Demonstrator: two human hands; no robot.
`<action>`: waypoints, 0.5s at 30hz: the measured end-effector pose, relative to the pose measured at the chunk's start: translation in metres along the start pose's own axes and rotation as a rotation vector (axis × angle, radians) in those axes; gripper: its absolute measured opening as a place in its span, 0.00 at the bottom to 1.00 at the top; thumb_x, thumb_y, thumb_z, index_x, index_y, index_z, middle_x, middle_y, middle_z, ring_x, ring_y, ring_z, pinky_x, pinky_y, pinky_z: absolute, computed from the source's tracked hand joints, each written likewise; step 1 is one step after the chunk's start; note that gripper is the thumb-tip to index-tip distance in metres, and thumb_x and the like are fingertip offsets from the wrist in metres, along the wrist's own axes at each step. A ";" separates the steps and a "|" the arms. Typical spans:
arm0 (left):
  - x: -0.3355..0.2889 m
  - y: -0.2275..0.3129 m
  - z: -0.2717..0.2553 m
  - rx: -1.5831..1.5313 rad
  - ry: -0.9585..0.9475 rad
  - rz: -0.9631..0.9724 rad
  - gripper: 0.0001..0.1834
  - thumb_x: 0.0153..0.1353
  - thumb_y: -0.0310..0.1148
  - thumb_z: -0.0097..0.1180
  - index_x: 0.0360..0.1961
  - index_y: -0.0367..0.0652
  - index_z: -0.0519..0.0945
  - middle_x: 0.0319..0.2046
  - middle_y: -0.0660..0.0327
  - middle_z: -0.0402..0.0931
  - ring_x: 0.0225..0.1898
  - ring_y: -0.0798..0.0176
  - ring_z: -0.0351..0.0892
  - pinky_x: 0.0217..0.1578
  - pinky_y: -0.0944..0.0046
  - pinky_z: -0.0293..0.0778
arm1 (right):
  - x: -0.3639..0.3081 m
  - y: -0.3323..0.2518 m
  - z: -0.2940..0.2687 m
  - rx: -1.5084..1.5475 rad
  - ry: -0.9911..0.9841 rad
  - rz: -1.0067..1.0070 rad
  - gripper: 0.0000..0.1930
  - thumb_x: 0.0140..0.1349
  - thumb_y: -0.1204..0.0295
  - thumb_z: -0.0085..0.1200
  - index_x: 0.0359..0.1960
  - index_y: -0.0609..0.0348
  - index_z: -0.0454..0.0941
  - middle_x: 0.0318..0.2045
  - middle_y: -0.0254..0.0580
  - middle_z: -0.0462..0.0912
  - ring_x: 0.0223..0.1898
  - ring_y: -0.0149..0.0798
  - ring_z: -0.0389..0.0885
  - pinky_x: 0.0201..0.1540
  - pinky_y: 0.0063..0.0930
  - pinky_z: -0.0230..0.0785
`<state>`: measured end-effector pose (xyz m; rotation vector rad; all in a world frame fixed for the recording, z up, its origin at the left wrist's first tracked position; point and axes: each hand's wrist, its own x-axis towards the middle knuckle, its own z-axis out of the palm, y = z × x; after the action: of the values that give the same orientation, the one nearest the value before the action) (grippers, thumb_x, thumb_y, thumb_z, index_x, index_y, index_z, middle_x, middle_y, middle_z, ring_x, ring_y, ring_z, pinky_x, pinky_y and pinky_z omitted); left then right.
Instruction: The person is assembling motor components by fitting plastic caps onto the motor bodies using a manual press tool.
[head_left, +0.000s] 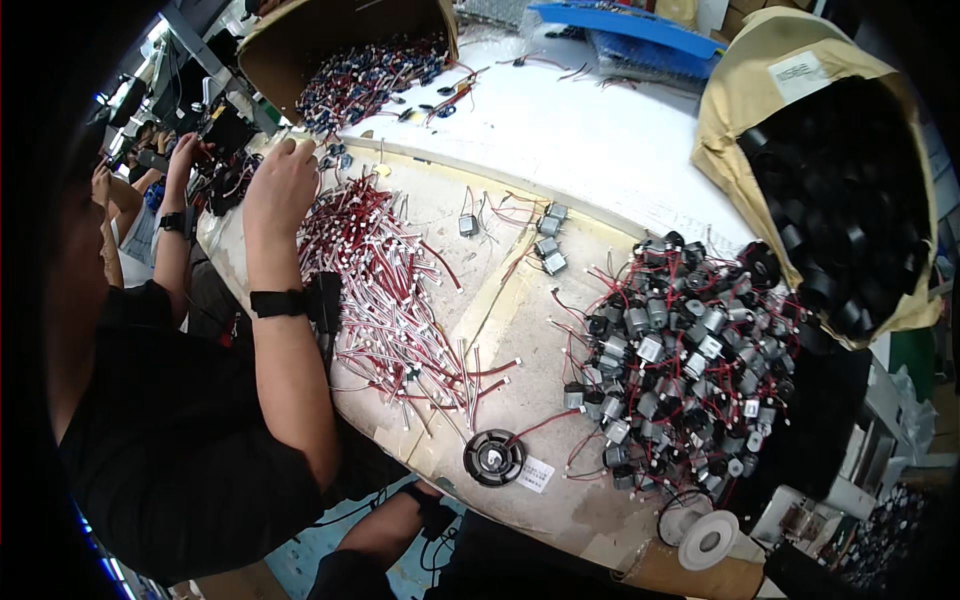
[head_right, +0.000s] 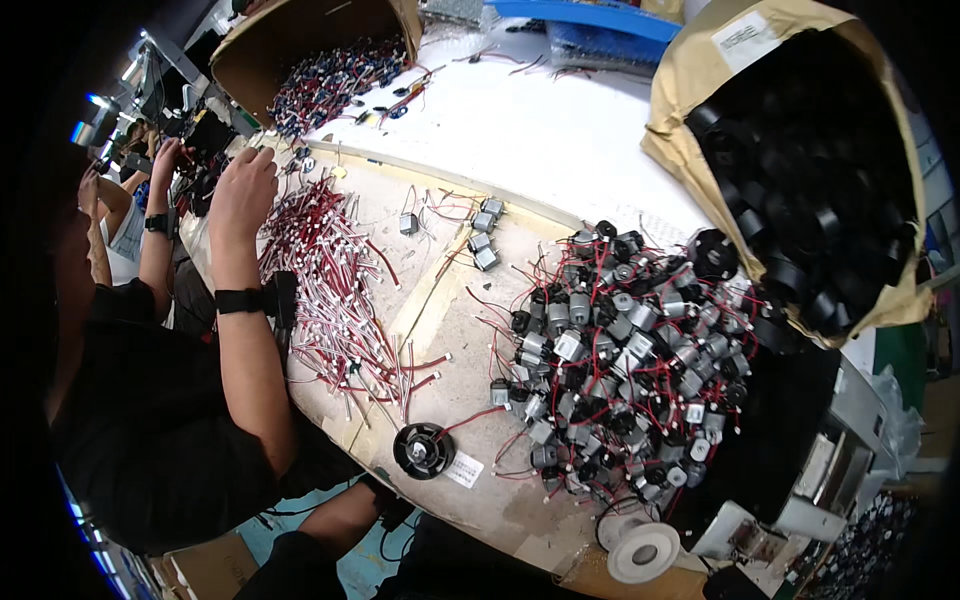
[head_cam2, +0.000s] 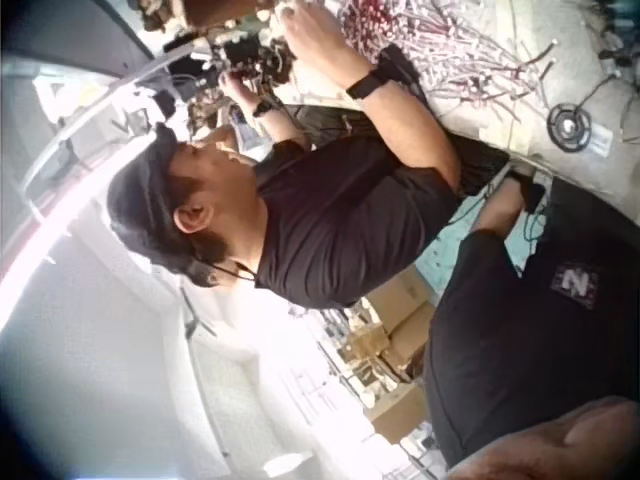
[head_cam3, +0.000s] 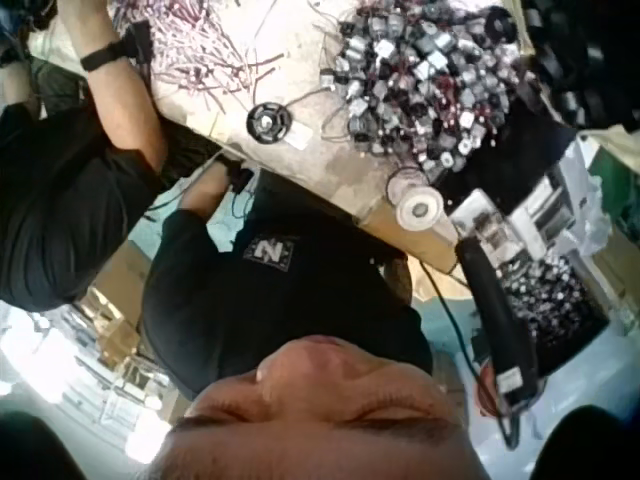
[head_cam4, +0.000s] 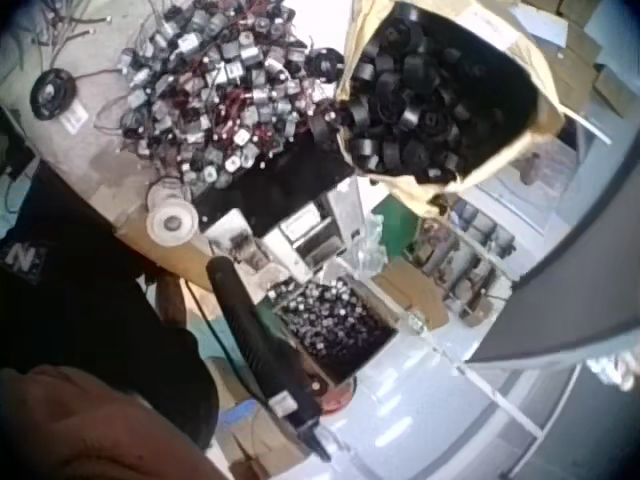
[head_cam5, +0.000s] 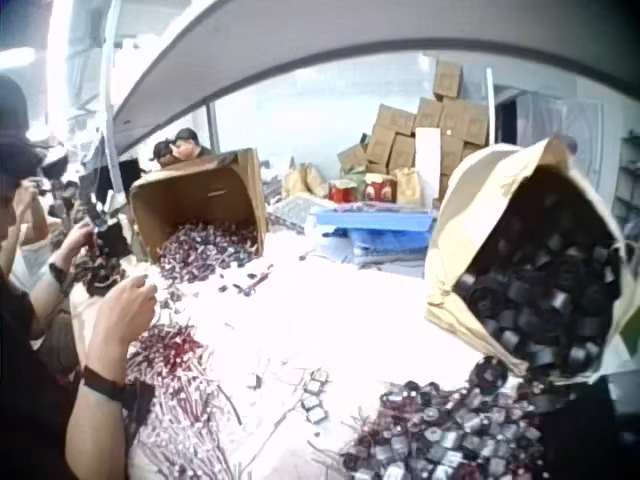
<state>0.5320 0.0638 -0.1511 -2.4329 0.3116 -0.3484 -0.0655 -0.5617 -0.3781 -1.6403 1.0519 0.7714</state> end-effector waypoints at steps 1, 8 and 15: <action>-0.056 0.071 -0.009 -0.272 0.018 0.004 0.09 0.60 0.36 0.52 0.30 0.43 0.80 0.45 0.62 0.76 0.51 0.60 0.72 0.52 0.64 0.69 | 0.003 -0.003 0.003 0.002 0.014 -0.033 0.17 0.62 0.78 0.52 0.53 0.64 0.72 0.35 0.41 0.81 0.30 0.41 0.81 0.34 0.37 0.79; -0.233 0.128 -0.137 -1.539 -0.722 0.269 0.10 0.58 0.37 0.61 0.34 0.41 0.84 0.26 0.55 0.82 0.33 0.50 0.83 0.35 0.56 0.76 | -0.013 -0.014 0.013 -0.020 0.119 -0.153 0.18 0.61 0.79 0.52 0.54 0.64 0.71 0.36 0.42 0.81 0.30 0.42 0.82 0.35 0.38 0.80; -0.202 0.114 -0.224 -1.220 0.096 -0.065 0.41 0.49 0.33 0.69 0.62 0.31 0.64 0.60 0.45 0.61 0.57 0.45 0.64 0.49 0.54 0.69 | -0.145 -0.206 0.008 -0.635 0.095 -0.456 0.14 0.66 0.66 0.55 0.46 0.64 0.81 0.31 0.42 0.84 0.33 0.37 0.81 0.40 0.28 0.73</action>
<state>0.2545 -0.0890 -0.0900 -3.6288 0.6137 -0.3553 0.0613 -0.4896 -0.1723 -2.3657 0.4648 0.7599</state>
